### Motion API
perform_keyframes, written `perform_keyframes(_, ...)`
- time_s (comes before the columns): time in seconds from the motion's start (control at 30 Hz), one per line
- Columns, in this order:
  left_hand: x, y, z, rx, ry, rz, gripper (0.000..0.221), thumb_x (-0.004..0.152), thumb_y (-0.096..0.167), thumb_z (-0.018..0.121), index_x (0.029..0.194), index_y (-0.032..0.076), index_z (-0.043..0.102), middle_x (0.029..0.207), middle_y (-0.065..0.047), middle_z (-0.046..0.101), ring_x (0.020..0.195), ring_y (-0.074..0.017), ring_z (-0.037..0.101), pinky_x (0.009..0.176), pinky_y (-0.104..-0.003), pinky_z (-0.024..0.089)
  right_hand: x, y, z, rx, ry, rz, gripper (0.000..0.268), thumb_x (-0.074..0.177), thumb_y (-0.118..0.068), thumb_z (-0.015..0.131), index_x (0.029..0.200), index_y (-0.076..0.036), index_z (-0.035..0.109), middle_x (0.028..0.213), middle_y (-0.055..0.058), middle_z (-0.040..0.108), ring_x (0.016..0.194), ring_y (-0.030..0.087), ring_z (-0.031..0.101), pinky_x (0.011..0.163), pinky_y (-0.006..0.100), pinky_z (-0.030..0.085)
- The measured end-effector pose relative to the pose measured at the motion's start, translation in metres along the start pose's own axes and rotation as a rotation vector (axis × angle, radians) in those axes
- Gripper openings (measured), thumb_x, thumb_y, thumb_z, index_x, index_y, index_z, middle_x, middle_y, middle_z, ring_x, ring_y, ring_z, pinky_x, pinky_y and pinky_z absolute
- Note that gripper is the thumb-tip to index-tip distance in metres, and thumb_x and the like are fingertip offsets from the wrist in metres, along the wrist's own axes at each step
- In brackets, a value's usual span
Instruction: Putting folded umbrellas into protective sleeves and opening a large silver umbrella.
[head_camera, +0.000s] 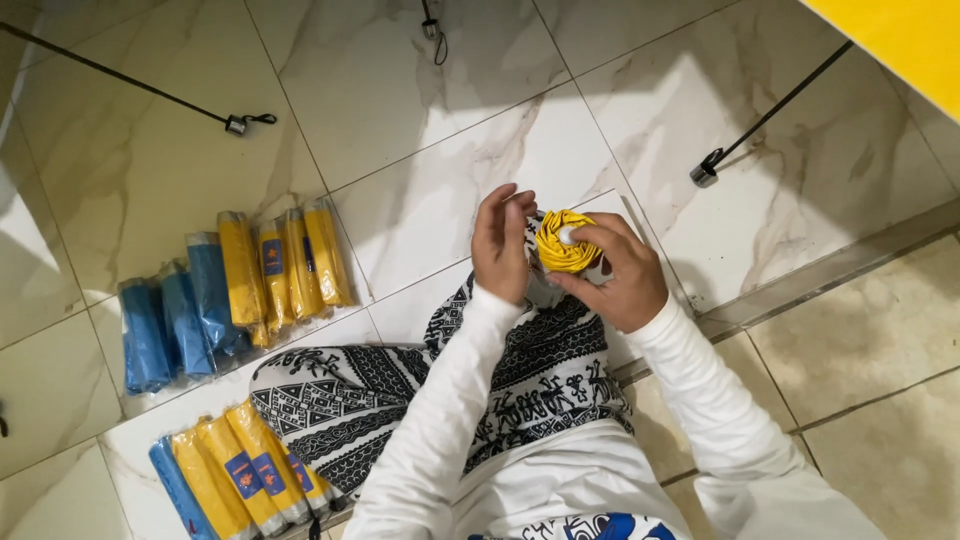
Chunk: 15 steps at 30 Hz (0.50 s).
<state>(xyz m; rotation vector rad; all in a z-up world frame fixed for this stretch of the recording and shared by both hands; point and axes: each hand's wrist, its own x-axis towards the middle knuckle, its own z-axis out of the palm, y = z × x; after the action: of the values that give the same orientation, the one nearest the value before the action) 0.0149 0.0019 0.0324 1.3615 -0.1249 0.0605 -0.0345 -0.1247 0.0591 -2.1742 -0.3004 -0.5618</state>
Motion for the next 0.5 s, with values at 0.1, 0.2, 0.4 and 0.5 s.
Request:
perform_keyframes(0.1,-0.018,0.040,-0.001,0.026,-0.261,0.050,0.087,0.068,0.051,0.062,0.124,-0.005,0.026,0.112,-0.030,0.045,0.105,-0.0467,0.043,0.090,-0.058,0.033,-0.003,-0.005,0.008,0.050,0.022,0.045,0.038,0.067,-0.011,0.072,0.099,-0.005,0.051,0.097,0.012,0.054,0.053,0.020,0.056,0.041,0.024,0.046)
perform_keyframes(0.2,-0.018,0.016,-0.007,-0.092,-0.381,0.123,0.082,0.062,0.020,0.077,0.126,-0.001,0.030,0.113,-0.018,0.047,0.106,-0.0276,0.047,0.094,-0.039,0.037,-0.003,-0.004,0.010,0.367,-0.102,0.092,0.059,0.060,0.005,0.066,0.111,0.002,0.038,0.104,0.018,0.045,0.058,0.025,0.054,0.049,0.032,0.050)
perform_keyframes(0.4,-0.014,0.002,-0.013,-0.381,-0.377,0.044,0.088,0.058,-0.009,0.073,0.128,0.001,0.021,0.095,-0.013,0.050,0.093,-0.0218,0.056,0.087,-0.033,0.046,-0.016,0.001,-0.002,0.801,-0.224,0.309,0.069,0.059,0.016,0.060,0.118,-0.001,0.028,0.109,0.011,0.039,0.076,0.015,0.053,0.063,0.027,0.051)
perform_keyframes(0.5,-0.008,0.002,-0.012,-0.518,-0.413,-0.014,0.083,0.055,-0.015,0.071,0.124,0.000,0.027,0.092,-0.014,0.052,0.092,-0.0250,0.058,0.080,-0.033,0.050,-0.017,-0.005,-0.006,0.855,-0.218,0.279,0.067,0.059,0.017,0.059,0.118,0.001,0.031,0.112,0.014,0.041,0.080,0.019,0.056,0.065,0.031,0.053)
